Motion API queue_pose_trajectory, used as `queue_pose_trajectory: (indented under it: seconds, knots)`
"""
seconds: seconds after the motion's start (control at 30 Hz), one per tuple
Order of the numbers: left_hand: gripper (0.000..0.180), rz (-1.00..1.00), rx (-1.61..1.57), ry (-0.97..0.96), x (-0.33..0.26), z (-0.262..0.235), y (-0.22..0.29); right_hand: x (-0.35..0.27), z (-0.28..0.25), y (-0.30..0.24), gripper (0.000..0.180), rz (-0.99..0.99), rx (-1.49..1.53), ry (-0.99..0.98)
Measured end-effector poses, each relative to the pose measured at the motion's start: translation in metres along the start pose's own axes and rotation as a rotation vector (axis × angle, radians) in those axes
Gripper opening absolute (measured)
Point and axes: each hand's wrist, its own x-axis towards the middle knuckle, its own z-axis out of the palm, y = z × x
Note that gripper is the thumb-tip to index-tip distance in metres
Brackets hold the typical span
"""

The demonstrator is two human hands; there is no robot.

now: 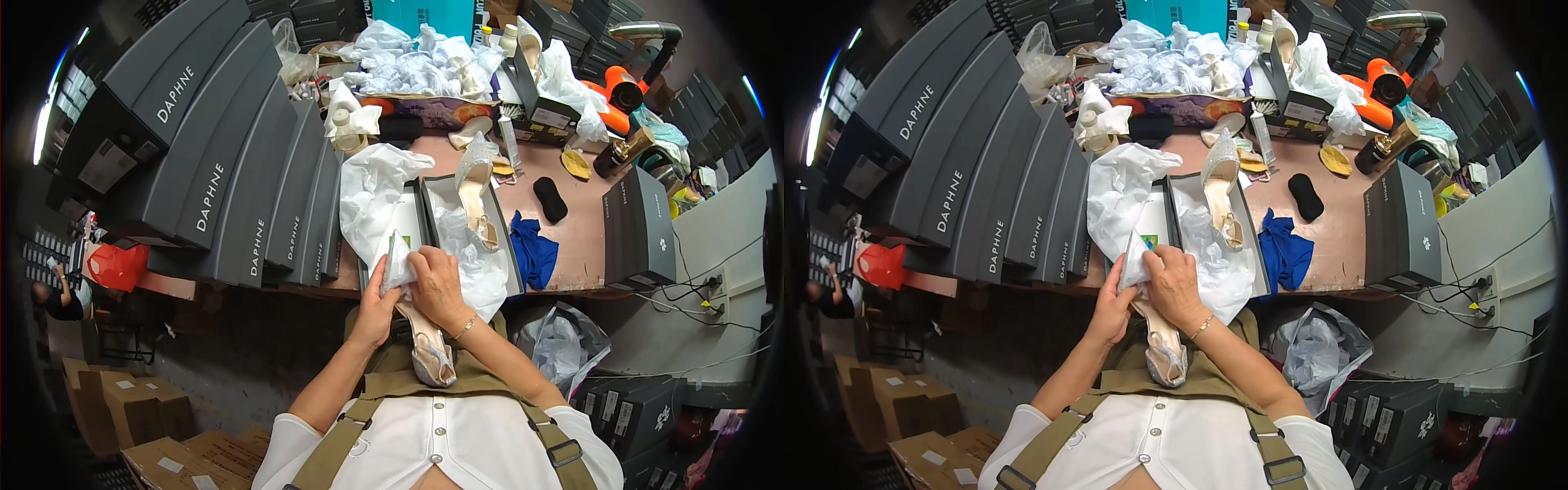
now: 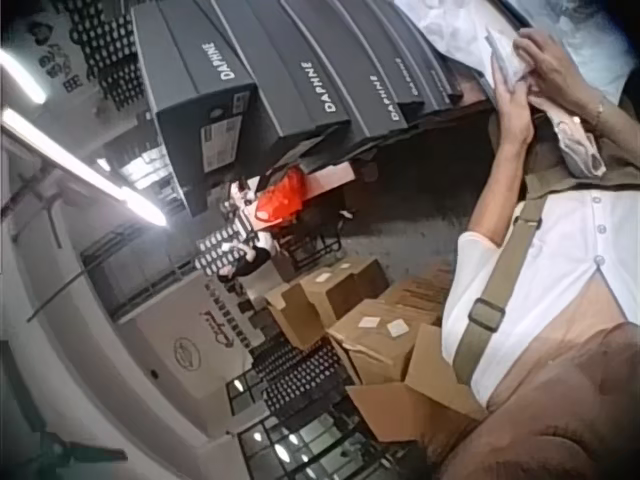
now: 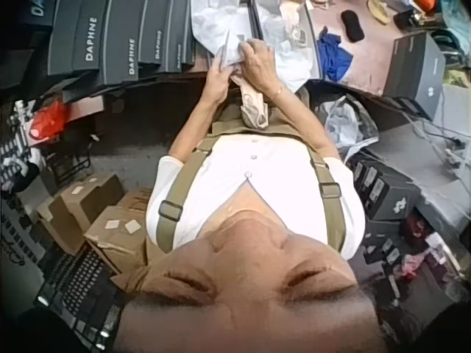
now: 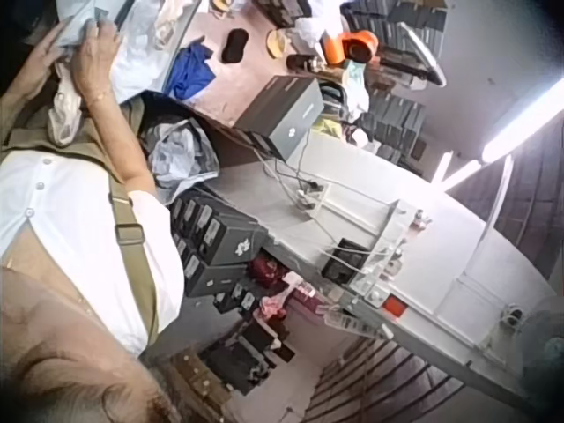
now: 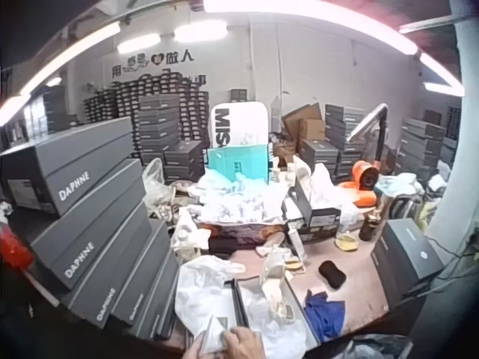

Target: Inspecting, cleaning, and packing high-heeled shoes into boxes.

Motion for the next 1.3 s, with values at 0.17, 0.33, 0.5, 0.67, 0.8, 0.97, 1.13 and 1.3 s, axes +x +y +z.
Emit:
queue_pose_trajectory:
  seconds: [0.17, 0.33, 0.5, 0.67, 0.8, 0.97, 1.13, 1.3]
  knots:
    - [0.068, 0.071, -0.007, 0.031, -0.004, -0.005, 0.008, -0.026, -0.048, -0.015, 0.029, 0.109, 0.110, -0.239]
    - [0.068, 0.022, 0.008, -0.029, -0.006, -0.002, 0.006, -0.033, -0.029, -0.009, 0.011, -0.035, 0.110, -0.181]
    - [0.068, 0.041, 0.067, -0.073, -0.009, 0.007, 0.011, -0.002, -0.031, -0.008, 0.042, 0.006, 0.096, 0.200]
    - [0.073, 0.125, 0.222, -0.009, -0.014, 0.017, 0.007, 0.005, 0.002, 0.006, 0.045, 0.084, 0.110, -0.083]
    - [0.071, 0.336, 0.541, 0.164, -0.010, 0.013, -0.002, 0.005, -0.008, -0.011, 0.040, 0.047, 0.122, -0.089]
    - [0.067, 0.452, 0.817, 0.203, -0.009, 0.013, -0.012, -0.010, -0.027, -0.002, 0.060, 0.097, 0.486, -0.136]
    - [0.062, 0.356, 0.508, 0.160, -0.002, 0.022, -0.013, -0.012, -0.035, 0.003, 0.055, 0.089, 0.406, -0.064]
    - [0.064, 0.375, 0.253, 0.263, 0.014, 0.025, -0.027, -0.006, -0.032, -0.005, 0.046, 0.114, 0.239, -0.015]
